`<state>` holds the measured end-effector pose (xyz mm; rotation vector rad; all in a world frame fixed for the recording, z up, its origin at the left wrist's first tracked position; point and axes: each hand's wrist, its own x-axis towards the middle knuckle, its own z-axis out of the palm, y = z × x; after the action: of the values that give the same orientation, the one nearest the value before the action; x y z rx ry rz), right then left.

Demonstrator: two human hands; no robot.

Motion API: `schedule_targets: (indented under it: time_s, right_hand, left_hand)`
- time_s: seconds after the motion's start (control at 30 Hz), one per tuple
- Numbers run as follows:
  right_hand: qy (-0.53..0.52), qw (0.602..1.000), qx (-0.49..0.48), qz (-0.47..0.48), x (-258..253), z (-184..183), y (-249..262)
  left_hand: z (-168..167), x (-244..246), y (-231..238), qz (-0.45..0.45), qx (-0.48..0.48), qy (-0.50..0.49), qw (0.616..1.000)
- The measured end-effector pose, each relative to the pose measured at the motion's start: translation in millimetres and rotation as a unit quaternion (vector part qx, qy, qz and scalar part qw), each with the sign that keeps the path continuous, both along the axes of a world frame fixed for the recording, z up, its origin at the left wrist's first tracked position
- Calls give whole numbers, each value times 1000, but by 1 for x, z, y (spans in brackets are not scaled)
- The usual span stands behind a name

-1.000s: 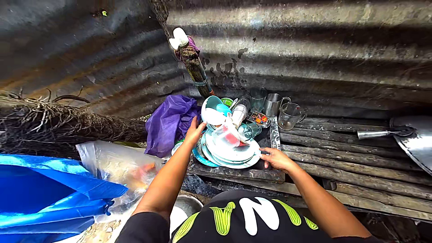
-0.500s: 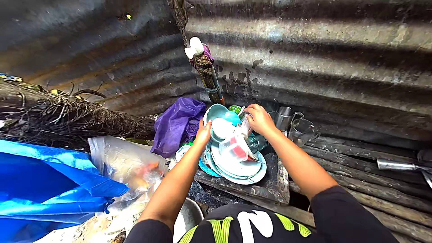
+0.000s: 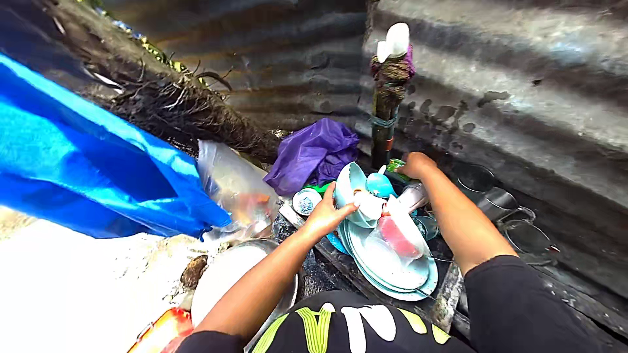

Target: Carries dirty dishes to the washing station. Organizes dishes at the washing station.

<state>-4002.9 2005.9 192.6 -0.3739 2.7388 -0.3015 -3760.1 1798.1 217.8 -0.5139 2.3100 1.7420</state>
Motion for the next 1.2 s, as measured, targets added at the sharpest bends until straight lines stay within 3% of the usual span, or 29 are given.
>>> schedule_targets:
  time_s: [0.17, 0.37, 0.5, 0.63, 0.73, 0.83, 0.9, 1.0, 1.1, 1.2]
  right_hand:
    - [66, 996, -37, 48, 24, 10, 14]
    - [264, 955, -56, 125, 65, 16, 35]
    - [271, 954, -60, 112, 82, 28, 44]
    - [234, 957, -152, 84, 101, 55, 42]
    - [284, 903, -282, 156, 116, 72, 21]
    - [285, 861, -335, 255, 127, 85, -29]
    - [257, 863, -302, 314, 131, 88, -75]
    - [241, 883, -169, 366, 121, 68, -146]
    - [163, 925, -33, 341, 101, 35, -189]
    - [92, 948, 8, 306, 95, 21, -198]
  left_hand:
    - [-18, -16, -4, -17, -61, 38, 997]
    - [-19, -17, 0, -70, -55, 27, 996]
    - [-27, -5, -12, -76, -36, 46, 995]
    - [-38, 34, -46, -82, -9, 85, 993]
    - [-54, 86, -79, -37, 22, 53, 998]
    - [-90, 141, -104, 63, 52, -33, 996]
    - [-113, 175, -112, 131, 62, -74, 987]
    - [-133, 215, -112, 214, 84, -101, 968]
    - [-146, 245, -107, 255, 108, -116, 954]
    - [-153, 270, -108, 274, 109, -134, 946]
